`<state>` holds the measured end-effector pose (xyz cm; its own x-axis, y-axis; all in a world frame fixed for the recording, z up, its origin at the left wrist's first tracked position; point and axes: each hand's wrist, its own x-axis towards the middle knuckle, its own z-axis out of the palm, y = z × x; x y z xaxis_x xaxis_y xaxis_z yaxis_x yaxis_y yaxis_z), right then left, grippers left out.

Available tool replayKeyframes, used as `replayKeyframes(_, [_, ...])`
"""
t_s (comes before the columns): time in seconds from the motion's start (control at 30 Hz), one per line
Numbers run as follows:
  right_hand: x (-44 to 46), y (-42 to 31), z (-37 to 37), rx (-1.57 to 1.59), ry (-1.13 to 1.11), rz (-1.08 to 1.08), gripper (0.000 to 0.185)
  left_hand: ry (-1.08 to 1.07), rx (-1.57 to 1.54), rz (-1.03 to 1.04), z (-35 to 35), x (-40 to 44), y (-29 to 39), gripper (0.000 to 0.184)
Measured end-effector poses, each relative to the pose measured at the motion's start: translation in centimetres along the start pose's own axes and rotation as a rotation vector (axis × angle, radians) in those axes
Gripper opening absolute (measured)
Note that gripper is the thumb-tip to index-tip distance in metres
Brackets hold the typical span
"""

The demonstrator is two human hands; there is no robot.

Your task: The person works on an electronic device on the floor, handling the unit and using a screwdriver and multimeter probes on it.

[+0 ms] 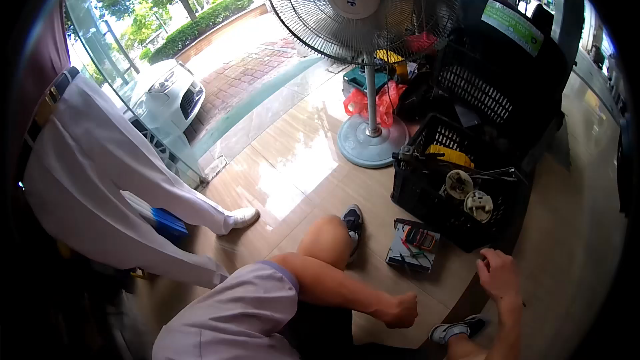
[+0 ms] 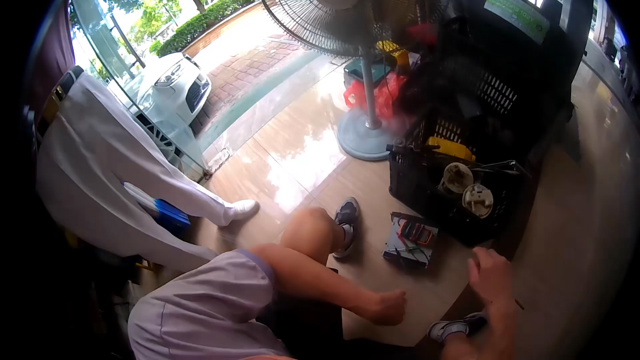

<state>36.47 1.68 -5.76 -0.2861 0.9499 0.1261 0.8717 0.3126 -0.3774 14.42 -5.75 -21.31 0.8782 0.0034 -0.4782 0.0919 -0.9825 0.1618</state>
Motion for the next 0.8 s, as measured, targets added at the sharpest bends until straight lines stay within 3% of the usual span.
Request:
replayKeyframes(0.4, [0.4,-0.8,-0.9,0.032,-0.031,0.027,0.021,-0.033,-0.024,0.039,-0.2,-0.5,0.7,0.021])
replayKeyframes(0.5, [0.4,-0.6,-0.6,0.042,-0.032,0.053,0.022,0.081,0.0,0.009,0.2,-0.7,1.0,0.02])
replayKeyframes(0.8, [0.4,-0.8,-0.7,0.016,-0.049,0.091,0.023,-0.051,-0.053,-0.015,-1.6,-0.6,1.0,0.015])
